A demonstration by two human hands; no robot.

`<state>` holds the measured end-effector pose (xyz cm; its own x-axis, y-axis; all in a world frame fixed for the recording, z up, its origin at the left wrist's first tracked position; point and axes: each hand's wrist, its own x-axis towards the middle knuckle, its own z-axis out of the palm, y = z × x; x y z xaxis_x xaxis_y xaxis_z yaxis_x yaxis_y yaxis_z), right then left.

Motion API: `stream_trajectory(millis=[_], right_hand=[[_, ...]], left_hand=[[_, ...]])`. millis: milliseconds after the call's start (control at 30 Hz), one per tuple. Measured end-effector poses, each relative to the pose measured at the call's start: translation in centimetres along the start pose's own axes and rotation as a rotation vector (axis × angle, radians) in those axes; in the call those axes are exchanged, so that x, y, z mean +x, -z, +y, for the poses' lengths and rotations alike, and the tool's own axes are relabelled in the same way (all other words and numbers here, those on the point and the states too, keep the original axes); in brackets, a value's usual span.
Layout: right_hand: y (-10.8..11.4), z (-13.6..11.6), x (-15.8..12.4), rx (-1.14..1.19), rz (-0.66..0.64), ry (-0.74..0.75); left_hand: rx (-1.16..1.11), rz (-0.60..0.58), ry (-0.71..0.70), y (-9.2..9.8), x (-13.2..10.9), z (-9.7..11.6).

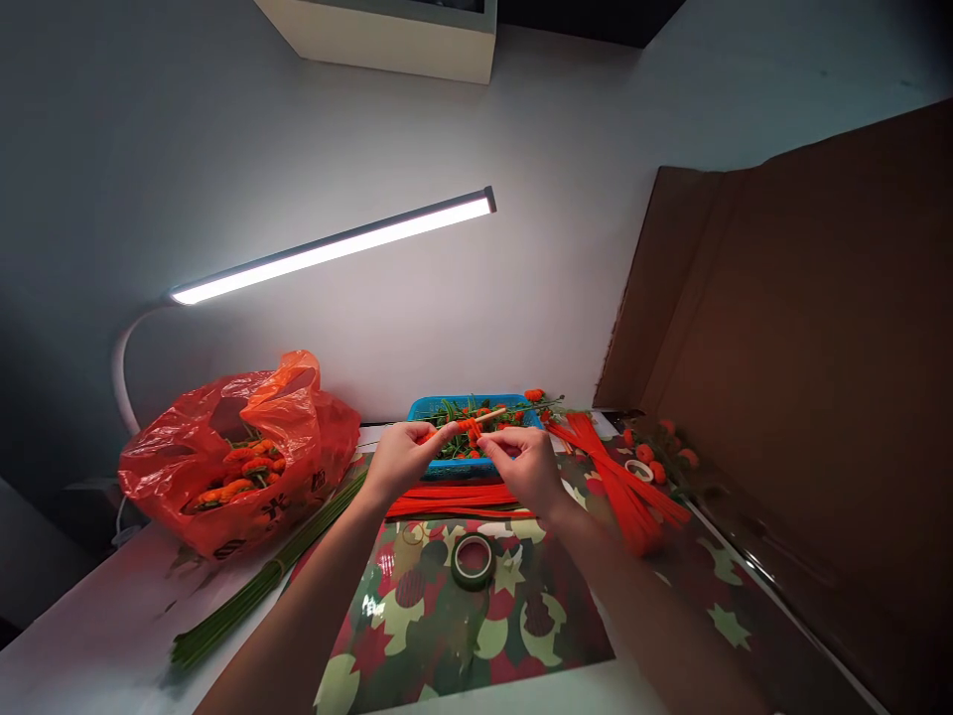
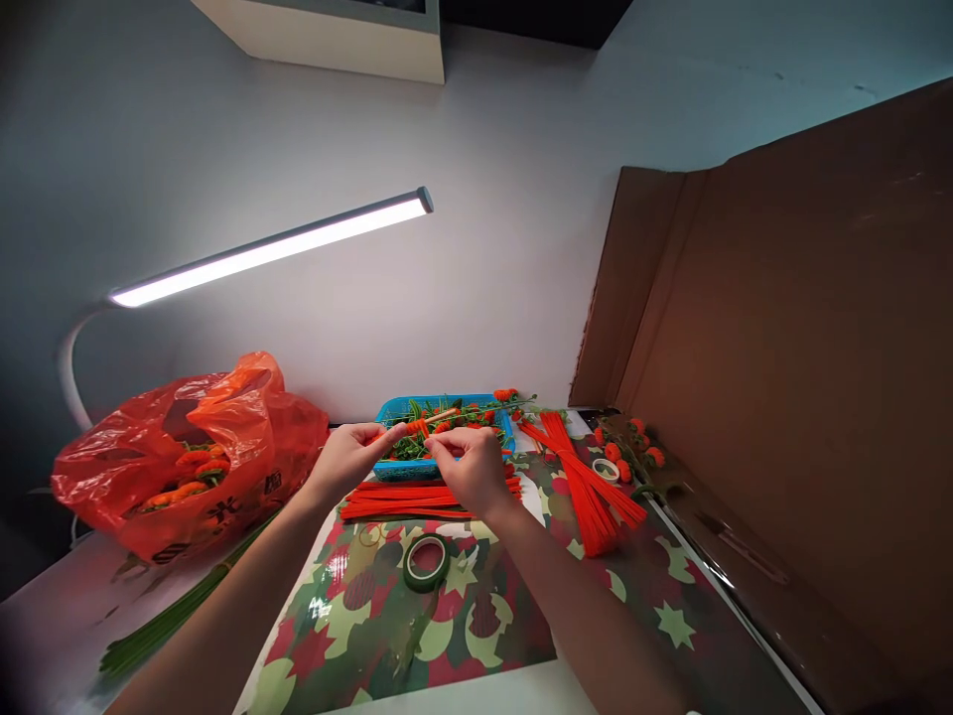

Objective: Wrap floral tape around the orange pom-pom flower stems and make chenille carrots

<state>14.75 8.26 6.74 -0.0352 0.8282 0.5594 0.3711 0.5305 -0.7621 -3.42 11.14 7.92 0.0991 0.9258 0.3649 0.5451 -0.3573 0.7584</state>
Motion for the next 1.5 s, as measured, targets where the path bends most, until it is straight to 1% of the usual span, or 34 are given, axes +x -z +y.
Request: stream_trajectory(millis=[33,100,167,267,333,433,533,700,767,867,967,1033,1133,1200,1333,1400,1500], right_hand=[[0.3,0.0,0.3,0.107,-0.038,-0.059],[1.0,0.3,0.9,0.258,-0.156,-0.149],[1.8,1.0,1.5,0.326,-0.321,-0.202],[2.7,2.2,2.1,0.362,-0.531,-0.282],[3.0,2.8,2.2,0.373,-0.619,-0.306],[3.3,2.8,2.3,0.345,-0.664,-0.308],[3.7,2.1,2.3,0.265,-0.649,-0.281],[4.1,1.5,2.3,0.189,-0.590,-0.234],[4.1,1.7,2.3,0.191,-0.571,-0.225],[4.1,1.9,2.3,0.192,-0.577,-0.234],[4.0,1.5,2.0,0.122,-0.563,-0.237],[3.7,0.8,1.7,-0.022,-0.481,-0.179],[3.2,-0.5,1.0,-0.347,-0.306,0.029],[2.9,-1.2,0.6,-0.533,-0.239,0.160],[2.4,-1.7,0.1,-0.773,-0.186,0.315],[2.3,-1.7,-0.1,-0.840,-0.170,0.353],[2.0,-1.9,-0.3,-0.889,-0.149,0.372]], left_hand=[[-0.069,-0.022,0.005,0.0,0.1,-0.1],[-0.165,-0.059,0.004,0.0,0.2,-0.2],[-0.206,-0.094,-0.018,-0.1,0.2,-0.1],[-0.191,-0.164,-0.069,-0.2,0.1,0.0],[-0.164,-0.219,-0.096,-0.2,-0.1,-0.1],[-0.108,-0.284,-0.118,-0.2,-0.3,-0.3],[-0.021,-0.308,-0.154,-0.1,-0.4,-0.2],[0.108,-0.298,-0.220,0.1,-0.5,0.1],[0.151,-0.275,-0.270,0.2,-0.6,0.2],[0.267,-0.210,-0.381,0.5,-0.8,0.5],[0.395,-0.171,-0.439,0.7,-0.9,0.7],[0.440,-0.192,-0.419,0.6,-0.9,0.7],[0.488,-0.215,-0.345,0.6,-0.7,0.5],[0.529,-0.199,-0.299,0.7,-0.6,0.5],[0.596,-0.168,-0.240,0.9,-0.6,0.7],[0.617,-0.159,-0.214,1.0,-0.6,0.8],[0.633,-0.140,-0.175,0.8,-0.7,1.0]])
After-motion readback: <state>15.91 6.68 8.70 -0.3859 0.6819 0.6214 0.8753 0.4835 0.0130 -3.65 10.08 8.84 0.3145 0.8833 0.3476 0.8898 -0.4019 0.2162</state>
